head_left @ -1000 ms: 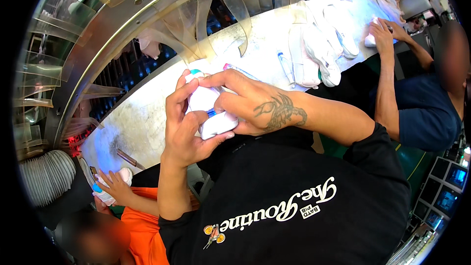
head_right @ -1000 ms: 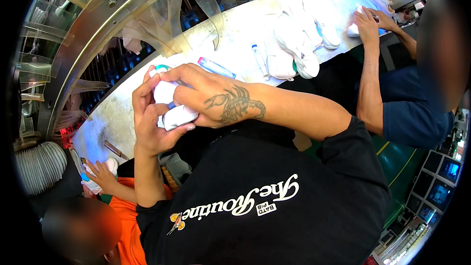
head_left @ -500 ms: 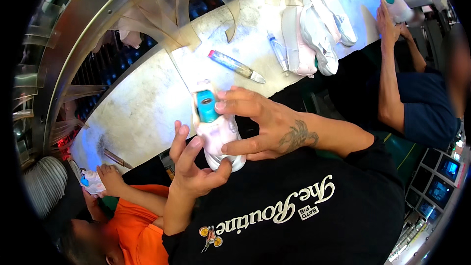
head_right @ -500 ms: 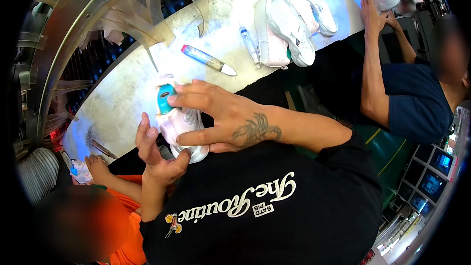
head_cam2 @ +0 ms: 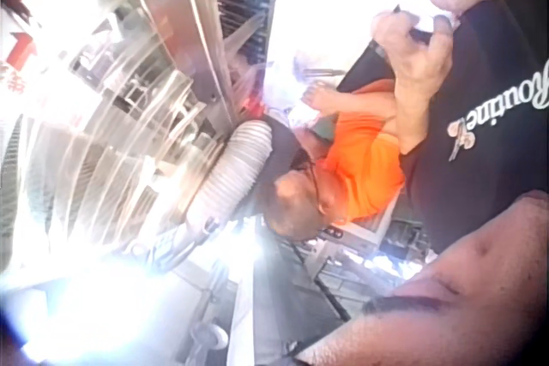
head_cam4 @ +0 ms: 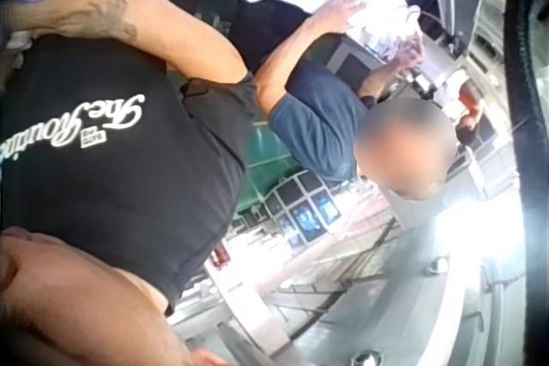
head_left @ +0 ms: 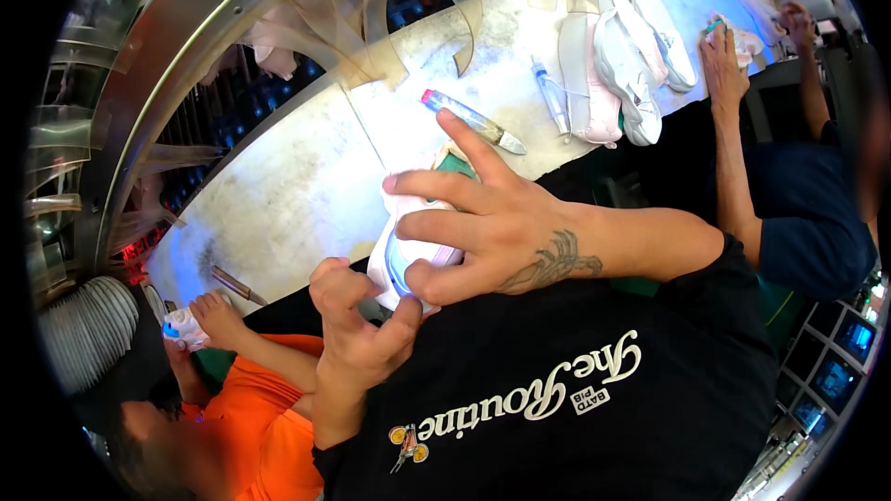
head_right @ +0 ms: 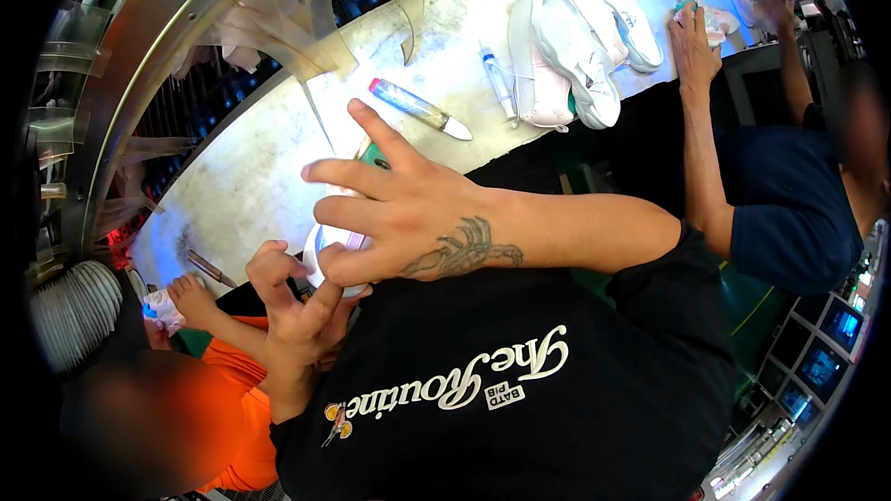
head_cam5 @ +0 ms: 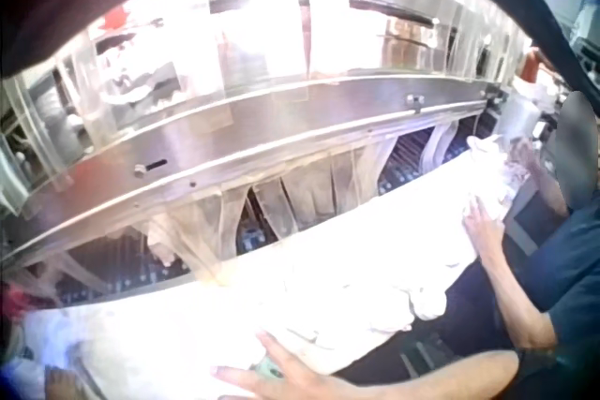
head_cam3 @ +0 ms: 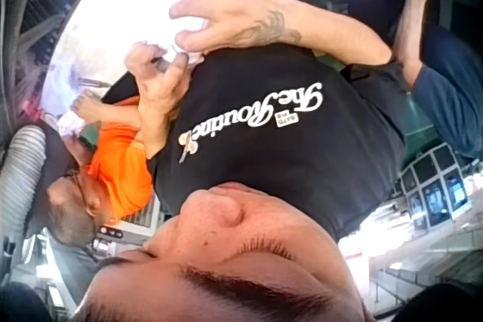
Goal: The person cleans white sneakers on a factory assembly line using a small brush and cleaning solution. They scrub the shoe's surface and sole, then place it on the conveyor belt before picking up the next shoe to repeat the process.
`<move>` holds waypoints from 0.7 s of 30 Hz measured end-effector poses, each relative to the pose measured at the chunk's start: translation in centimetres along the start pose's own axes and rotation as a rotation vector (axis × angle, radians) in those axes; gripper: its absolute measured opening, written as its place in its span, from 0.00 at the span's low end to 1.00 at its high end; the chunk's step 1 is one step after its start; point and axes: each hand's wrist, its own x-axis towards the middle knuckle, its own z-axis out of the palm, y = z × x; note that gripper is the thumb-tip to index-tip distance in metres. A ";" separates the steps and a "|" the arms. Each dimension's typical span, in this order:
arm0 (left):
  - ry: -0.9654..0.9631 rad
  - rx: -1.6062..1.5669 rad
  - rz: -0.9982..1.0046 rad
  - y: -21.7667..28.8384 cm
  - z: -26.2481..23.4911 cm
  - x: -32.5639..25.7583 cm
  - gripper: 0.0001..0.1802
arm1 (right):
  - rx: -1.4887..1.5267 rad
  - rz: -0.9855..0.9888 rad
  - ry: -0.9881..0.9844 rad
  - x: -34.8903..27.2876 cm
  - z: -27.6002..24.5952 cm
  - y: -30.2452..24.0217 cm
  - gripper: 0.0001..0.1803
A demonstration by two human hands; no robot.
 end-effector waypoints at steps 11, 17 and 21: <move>0.017 -0.088 0.104 -3.3 -0.7 2.0 0.28 | 0.210 -0.037 -0.331 4.1 -2.6 2.3 0.12; 0.037 -0.108 0.132 -4.6 -0.7 2.3 0.28 | 0.319 -0.116 -0.332 4.7 -2.3 4.2 0.10; 0.063 -0.107 0.147 -5.1 -0.3 2.4 0.27 | 0.258 -0.067 -0.498 5.4 -3.0 4.2 0.12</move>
